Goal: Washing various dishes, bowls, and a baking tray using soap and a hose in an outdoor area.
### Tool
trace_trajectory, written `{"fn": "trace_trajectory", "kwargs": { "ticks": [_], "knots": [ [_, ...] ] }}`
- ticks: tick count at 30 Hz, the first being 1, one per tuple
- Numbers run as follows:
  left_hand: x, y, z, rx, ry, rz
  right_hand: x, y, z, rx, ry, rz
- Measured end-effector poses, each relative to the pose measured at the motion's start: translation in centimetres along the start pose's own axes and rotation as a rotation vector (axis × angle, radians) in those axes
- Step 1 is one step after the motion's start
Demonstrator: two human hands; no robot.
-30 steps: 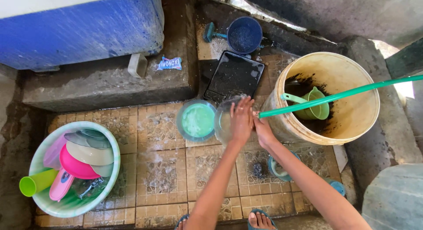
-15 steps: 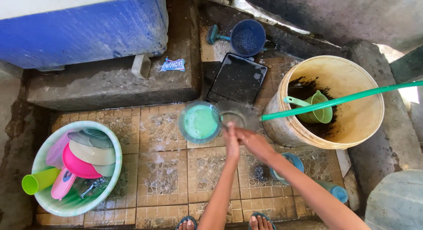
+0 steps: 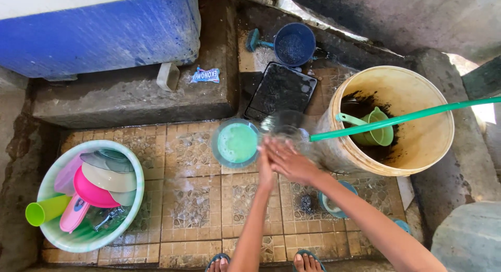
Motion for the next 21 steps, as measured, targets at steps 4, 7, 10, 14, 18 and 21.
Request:
{"fn": "trace_trajectory", "kwargs": {
  "ticks": [4, 7, 10, 14, 18, 21],
  "knots": [
    [3.3, 1.9, 0.3, 0.181, 0.008, 0.028, 0.4, 4.2, -0.9, -0.296, -0.298, -0.159],
    [1.7, 1.9, 1.1, 0.1, 0.055, 0.021, 4.3, 0.2, -1.0, -0.045, -0.41, 0.162],
    [-2.1, 0.3, 0.9, -0.051, 0.109, -0.016, 3.1, -0.8, -1.2, 0.448, -0.146, 0.349],
    [-2.6, 0.9, -0.2, 0.026, -0.104, -0.03, 0.2, -0.5, 0.1, 0.225, -0.024, -0.011],
    [-1.7, 3.1, -1.5, 0.137, 0.069, 0.086, 1.2, 4.1, 0.3, -0.204, -0.235, 0.172],
    [-4.7, 4.1, -3.4, 0.029, 0.058, 0.233, 4.7, 2.8, 1.4, 0.297, -0.315, -0.101]
  ]
}}
Point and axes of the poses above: each hand's wrist, its own z-axis away from the middle knuckle, its own y-axis out of the back of the hand, x = y × z, the point moved 3 cm from there along -z, towards the middle knuckle, and after that the axes turned 12 degrees about x, right-handed, at the moved point
